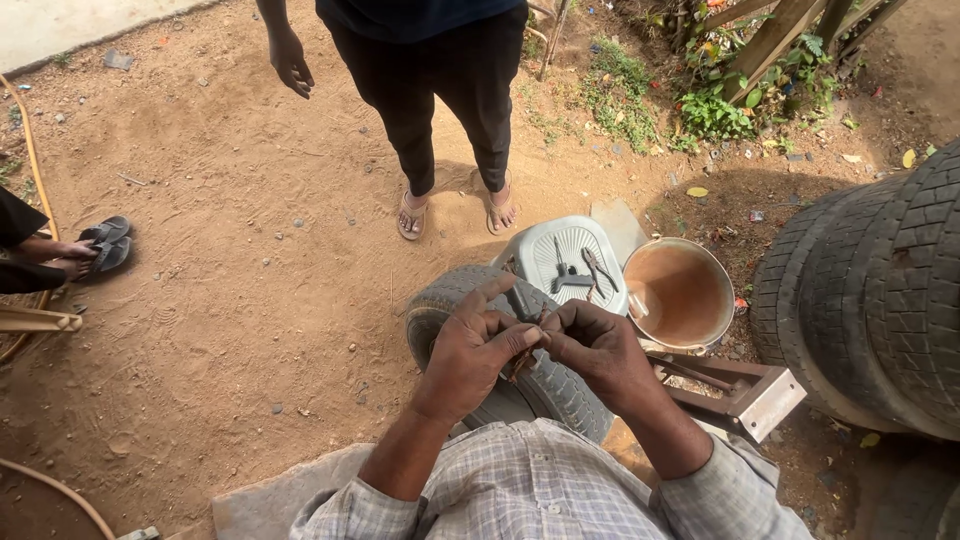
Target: Repairing a puncture in a small tire using a puncture repair kit.
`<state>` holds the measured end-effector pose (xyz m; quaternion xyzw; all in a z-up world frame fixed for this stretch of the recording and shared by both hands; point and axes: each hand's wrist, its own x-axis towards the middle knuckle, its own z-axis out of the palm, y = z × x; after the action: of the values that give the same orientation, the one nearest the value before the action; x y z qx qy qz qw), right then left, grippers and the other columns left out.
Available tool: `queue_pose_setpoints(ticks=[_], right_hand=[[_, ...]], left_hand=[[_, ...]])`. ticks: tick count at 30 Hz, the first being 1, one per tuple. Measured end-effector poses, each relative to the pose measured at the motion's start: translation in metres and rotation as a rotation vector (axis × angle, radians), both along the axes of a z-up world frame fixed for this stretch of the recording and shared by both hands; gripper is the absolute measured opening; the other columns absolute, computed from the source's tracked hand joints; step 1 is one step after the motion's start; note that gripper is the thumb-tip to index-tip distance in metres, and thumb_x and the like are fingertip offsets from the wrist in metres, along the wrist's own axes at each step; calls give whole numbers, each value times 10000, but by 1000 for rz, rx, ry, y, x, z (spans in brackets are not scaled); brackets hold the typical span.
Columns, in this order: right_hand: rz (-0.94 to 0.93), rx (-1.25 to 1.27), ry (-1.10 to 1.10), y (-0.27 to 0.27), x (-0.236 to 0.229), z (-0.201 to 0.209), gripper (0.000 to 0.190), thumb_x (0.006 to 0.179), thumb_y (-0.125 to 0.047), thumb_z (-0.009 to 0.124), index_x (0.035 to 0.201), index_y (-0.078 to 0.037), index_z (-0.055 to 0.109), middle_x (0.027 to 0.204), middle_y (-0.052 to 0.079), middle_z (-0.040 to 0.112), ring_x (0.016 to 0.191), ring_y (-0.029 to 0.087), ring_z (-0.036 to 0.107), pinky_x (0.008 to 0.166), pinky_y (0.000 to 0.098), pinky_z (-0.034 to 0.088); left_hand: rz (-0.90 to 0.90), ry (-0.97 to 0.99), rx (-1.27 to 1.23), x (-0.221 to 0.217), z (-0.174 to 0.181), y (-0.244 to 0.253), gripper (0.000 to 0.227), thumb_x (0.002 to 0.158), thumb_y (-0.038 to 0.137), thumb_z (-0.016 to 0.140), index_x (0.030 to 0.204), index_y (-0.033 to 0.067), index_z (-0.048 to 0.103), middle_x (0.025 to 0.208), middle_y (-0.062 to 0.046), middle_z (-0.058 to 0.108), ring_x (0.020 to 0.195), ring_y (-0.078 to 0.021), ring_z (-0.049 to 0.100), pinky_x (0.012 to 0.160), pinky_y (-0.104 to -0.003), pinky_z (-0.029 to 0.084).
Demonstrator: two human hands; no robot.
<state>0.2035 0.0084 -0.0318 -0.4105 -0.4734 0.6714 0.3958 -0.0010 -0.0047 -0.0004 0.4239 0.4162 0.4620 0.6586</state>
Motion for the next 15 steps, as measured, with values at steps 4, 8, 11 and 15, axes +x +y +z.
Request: queue_pose_setpoints(ticks=[4, 8, 11, 15], right_hand=[[-27, -22, 34, -1, -2, -7, 118, 947, -116, 712, 981, -9, 675, 898, 48, 691, 822, 103, 638, 750, 300, 558], [-27, 165, -84, -6, -3, 0, 74, 967, -75, 689, 960, -39, 625, 893, 18, 646, 829, 81, 601, 735, 278, 527], [-76, 569, -619, -4, -2, 27, 112, 856, -41, 707, 931, -50, 625, 866, 33, 631, 780, 108, 665, 685, 276, 565], [-104, 928, -804, 5, 5, 38, 202, 751, -23, 736, 899, -72, 608, 853, 61, 638, 743, 187, 661, 642, 319, 533]], left_hand=[[-38, -21, -122, -2, 11, -1, 712, 907, 39, 706, 1520, -29, 350, 884, -117, 718, 793, -123, 696, 676, -261, 579], [-99, 23, -68, -5, 3, -6, 680, 899, 32, 713, 1502, -26, 402, 913, -76, 717, 862, -99, 696, 769, -231, 598], [-119, 105, -43, -6, 9, -8, 620, 906, 36, 725, 1472, -13, 475, 840, -54, 671, 785, -89, 648, 696, -234, 549], [-139, 181, -69, -6, 22, -7, 616, 895, 48, 719, 1458, 16, 472, 823, -34, 672, 752, -81, 643, 680, -239, 551]])
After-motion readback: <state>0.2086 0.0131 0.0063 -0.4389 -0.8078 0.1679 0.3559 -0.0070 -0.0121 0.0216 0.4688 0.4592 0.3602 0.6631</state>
